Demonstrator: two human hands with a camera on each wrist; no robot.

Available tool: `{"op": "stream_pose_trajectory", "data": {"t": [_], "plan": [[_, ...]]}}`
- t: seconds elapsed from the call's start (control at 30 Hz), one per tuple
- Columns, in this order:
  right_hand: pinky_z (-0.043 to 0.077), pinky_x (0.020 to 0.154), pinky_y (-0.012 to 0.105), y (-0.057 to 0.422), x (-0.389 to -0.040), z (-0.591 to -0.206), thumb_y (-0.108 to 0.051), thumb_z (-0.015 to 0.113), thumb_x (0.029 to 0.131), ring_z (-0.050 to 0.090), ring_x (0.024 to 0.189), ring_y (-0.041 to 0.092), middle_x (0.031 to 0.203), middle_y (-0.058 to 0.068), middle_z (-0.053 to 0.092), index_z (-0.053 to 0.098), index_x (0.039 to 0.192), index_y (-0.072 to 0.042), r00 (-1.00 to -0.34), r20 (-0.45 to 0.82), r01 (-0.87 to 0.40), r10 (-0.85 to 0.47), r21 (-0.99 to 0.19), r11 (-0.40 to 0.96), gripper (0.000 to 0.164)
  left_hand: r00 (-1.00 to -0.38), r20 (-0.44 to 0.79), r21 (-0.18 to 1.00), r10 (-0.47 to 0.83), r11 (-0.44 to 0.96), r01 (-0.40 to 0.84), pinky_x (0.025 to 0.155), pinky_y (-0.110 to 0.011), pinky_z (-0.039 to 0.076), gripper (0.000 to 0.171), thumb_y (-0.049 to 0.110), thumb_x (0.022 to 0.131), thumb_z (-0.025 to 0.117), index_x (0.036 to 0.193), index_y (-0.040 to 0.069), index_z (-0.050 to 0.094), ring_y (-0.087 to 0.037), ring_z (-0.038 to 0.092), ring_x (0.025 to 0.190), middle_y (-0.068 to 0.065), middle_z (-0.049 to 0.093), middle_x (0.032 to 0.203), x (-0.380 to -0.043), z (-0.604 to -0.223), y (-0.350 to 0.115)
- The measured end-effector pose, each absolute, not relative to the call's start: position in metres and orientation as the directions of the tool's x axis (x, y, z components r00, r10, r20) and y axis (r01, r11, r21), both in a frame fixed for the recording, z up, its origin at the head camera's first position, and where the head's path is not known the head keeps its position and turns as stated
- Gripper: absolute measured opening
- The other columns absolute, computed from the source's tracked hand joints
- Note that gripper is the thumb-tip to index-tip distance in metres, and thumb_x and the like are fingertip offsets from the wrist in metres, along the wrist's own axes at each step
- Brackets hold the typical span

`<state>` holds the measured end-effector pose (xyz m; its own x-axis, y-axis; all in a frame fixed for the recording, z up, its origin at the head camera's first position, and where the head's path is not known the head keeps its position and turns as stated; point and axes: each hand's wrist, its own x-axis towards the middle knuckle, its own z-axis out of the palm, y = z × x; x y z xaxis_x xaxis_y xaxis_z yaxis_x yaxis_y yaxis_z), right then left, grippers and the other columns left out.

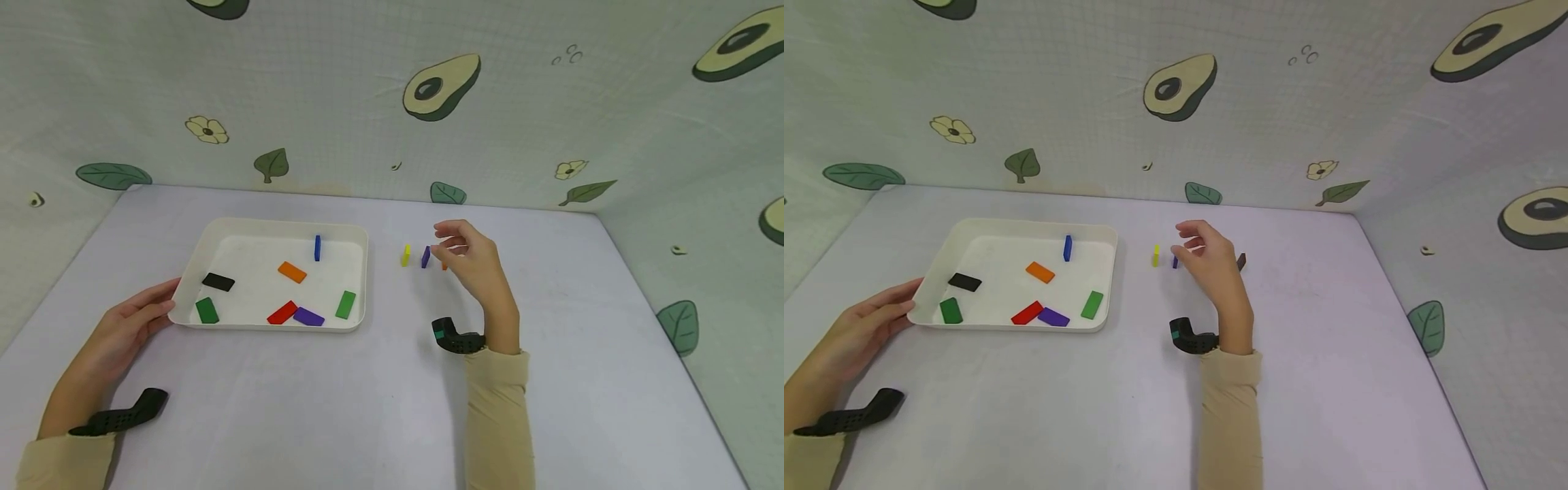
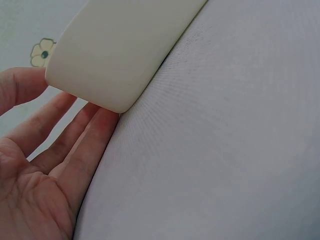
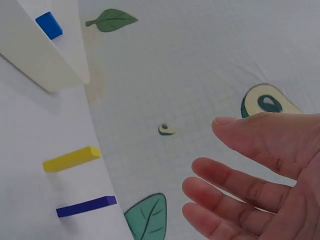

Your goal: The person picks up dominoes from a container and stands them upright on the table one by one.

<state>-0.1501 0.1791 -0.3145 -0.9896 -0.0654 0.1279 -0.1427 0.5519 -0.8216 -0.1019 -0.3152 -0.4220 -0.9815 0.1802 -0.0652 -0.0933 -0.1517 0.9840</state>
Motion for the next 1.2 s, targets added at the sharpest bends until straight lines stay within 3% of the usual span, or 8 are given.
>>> {"op": "stream_pose_trajectory", "data": {"t": [0.53,0.93,1.2], "plan": [[0.048,0.092,0.036,0.144,-0.146,-0.312,-0.017,0.065,0.087,0.056,0.102,0.019,0.116,0.002,0.059,0.058,0.118,-0.011,-0.962,0.151,-0.256,-0.227,-0.785,0.564,0.033,-0.978,-0.054,0.979,0.203,-0.183,-0.092,0.082,-0.009,0.049,0.038,0.003,0.097,0.045,0.131,0.017,0.054,0.005,0.056,0.105,0.016,0.052,0.127,-0.102,-0.423,-0.317],[0.048,0.093,0.035,0.099,-0.138,-0.312,-0.018,0.064,0.088,0.054,0.108,0.023,0.119,0.0,0.056,0.055,0.121,-0.012,-0.922,0.076,-0.312,-0.38,-0.728,0.61,0.034,-0.979,-0.045,0.981,0.197,-0.178,-0.081,0.082,-0.01,0.049,0.039,0.003,0.096,0.046,0.133,0.015,0.052,0.006,0.058,0.104,0.017,0.054,0.125,-0.102,-0.424,-0.316],[0.049,0.092,0.031,0.079,-0.133,-0.315,-0.017,0.065,0.088,0.053,0.109,0.018,0.123,-0.001,0.054,0.054,0.122,-0.012,-0.898,0.035,-0.315,-0.438,-0.747,0.586,0.036,-0.979,-0.047,0.981,0.196,-0.174,-0.082,0.082,-0.01,0.049,0.039,0.004,0.096,0.046,0.133,0.015,0.052,0.006,0.058,0.104,0.017,0.054,0.125,-0.103,-0.423,-0.315]]}}
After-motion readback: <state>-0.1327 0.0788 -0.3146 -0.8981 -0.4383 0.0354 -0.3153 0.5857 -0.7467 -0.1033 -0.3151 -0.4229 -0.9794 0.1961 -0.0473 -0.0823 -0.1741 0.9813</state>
